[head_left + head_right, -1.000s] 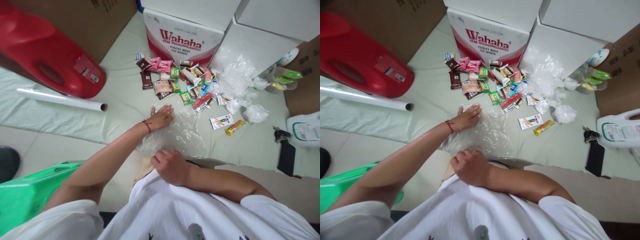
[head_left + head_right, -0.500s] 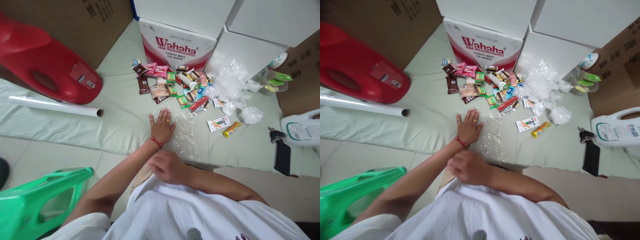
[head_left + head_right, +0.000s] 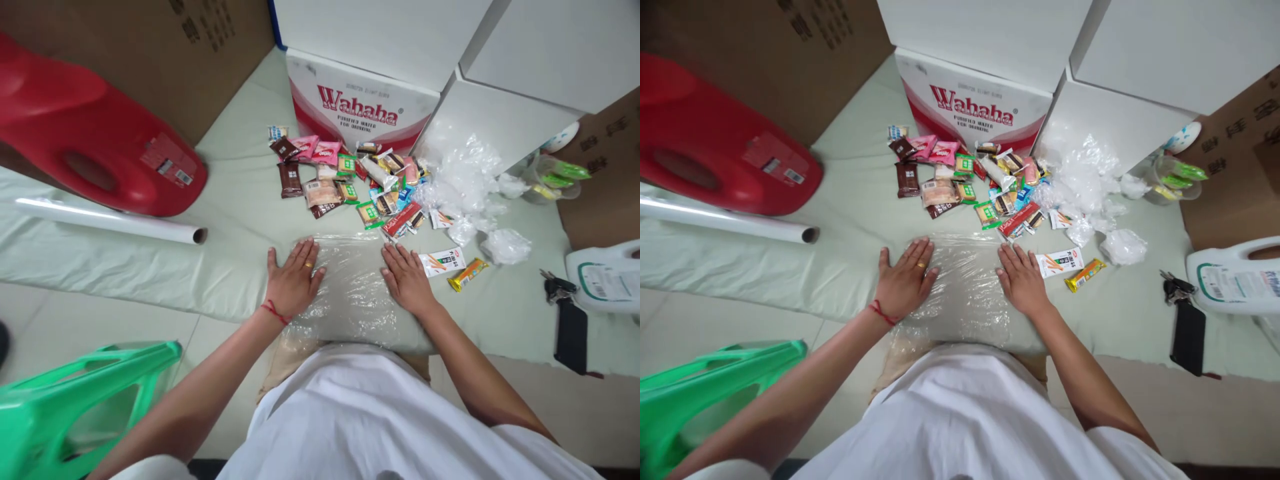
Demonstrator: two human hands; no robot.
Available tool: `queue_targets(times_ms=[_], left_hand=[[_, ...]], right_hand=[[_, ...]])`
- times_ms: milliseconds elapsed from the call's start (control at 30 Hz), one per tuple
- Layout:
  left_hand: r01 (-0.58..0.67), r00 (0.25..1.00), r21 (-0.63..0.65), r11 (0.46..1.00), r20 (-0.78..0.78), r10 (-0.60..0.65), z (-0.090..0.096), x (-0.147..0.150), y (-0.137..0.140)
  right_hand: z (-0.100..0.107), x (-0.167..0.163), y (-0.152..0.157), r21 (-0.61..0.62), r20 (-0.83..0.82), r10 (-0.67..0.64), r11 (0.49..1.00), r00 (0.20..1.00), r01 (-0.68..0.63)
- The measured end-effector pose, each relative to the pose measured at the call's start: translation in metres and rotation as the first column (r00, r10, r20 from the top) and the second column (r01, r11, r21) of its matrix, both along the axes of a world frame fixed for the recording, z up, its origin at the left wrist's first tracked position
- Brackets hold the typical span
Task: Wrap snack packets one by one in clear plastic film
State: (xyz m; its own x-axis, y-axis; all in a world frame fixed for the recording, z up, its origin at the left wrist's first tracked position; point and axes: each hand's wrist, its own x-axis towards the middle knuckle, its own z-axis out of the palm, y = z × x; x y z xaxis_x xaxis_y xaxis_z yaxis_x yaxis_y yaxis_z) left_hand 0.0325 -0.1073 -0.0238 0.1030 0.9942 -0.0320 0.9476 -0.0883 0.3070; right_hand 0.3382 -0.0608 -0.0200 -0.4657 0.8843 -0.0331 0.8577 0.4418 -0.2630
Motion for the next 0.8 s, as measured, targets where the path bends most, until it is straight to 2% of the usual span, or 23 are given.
queue_targets(times_ms=[100,200,300,400,467,533,600,667,733,800], left_hand=[[0.001,1.000,0.003,1.000,-0.002,-0.001,-0.002,0.001,0.004],[0.021,1.000,0.003,1.000,0.002,-0.021,-0.003,0.009,0.011],[0.058,0.998,-0.010,0.998,0.007,-0.058,-0.002,0.017,0.018],[0.087,0.996,-0.004,0.996,0.015,-0.087,-0.001,0.019,0.022],[0.095,0.995,0.002,0.995,0.023,-0.095,-0.001,0.018,0.022],[0.091,0.995,0.007,0.996,0.031,-0.092,-0.002,0.017,0.021],[0.090,0.995,0.012,0.996,0.041,-0.090,-0.002,0.015,0.020],[0.095,0.994,0.017,0.995,0.052,-0.096,-0.002,0.015,0.020],[0.102,0.993,0.021,0.995,0.058,-0.103,-0.002,0.015,0.020],[0.098,0.993,0.027,0.995,0.057,-0.099,-0.001,0.015,0.020]], right_hand=[[0.021,-0.005,0.007,-0.050,-0.057,-0.026,0.998,0.998,0.023],[0.049,-0.016,0.033,-0.088,-0.075,-0.103,0.991,0.992,0.096],[0.065,-0.038,0.084,0.078,-0.072,-0.196,0.976,0.978,0.202],[0.058,-0.064,0.152,0.274,-0.037,-0.226,0.934,0.974,0.227],[0.047,-0.077,0.191,0.304,0.014,-0.197,0.935,0.980,0.184],[0.039,-0.082,0.216,0.276,0.059,-0.182,0.948,0.982,0.160],[0.038,-0.079,0.222,0.221,0.021,-0.224,0.952,0.974,0.214],[0.044,-0.068,0.210,0.089,-0.166,-0.302,0.943,0.939,0.320],[0.054,-0.054,0.185,-0.206,-0.447,-0.388,0.922,0.806,0.329],[0.062,-0.041,0.153,-0.524,-0.636,-0.505,0.838,0.583,0.153]])
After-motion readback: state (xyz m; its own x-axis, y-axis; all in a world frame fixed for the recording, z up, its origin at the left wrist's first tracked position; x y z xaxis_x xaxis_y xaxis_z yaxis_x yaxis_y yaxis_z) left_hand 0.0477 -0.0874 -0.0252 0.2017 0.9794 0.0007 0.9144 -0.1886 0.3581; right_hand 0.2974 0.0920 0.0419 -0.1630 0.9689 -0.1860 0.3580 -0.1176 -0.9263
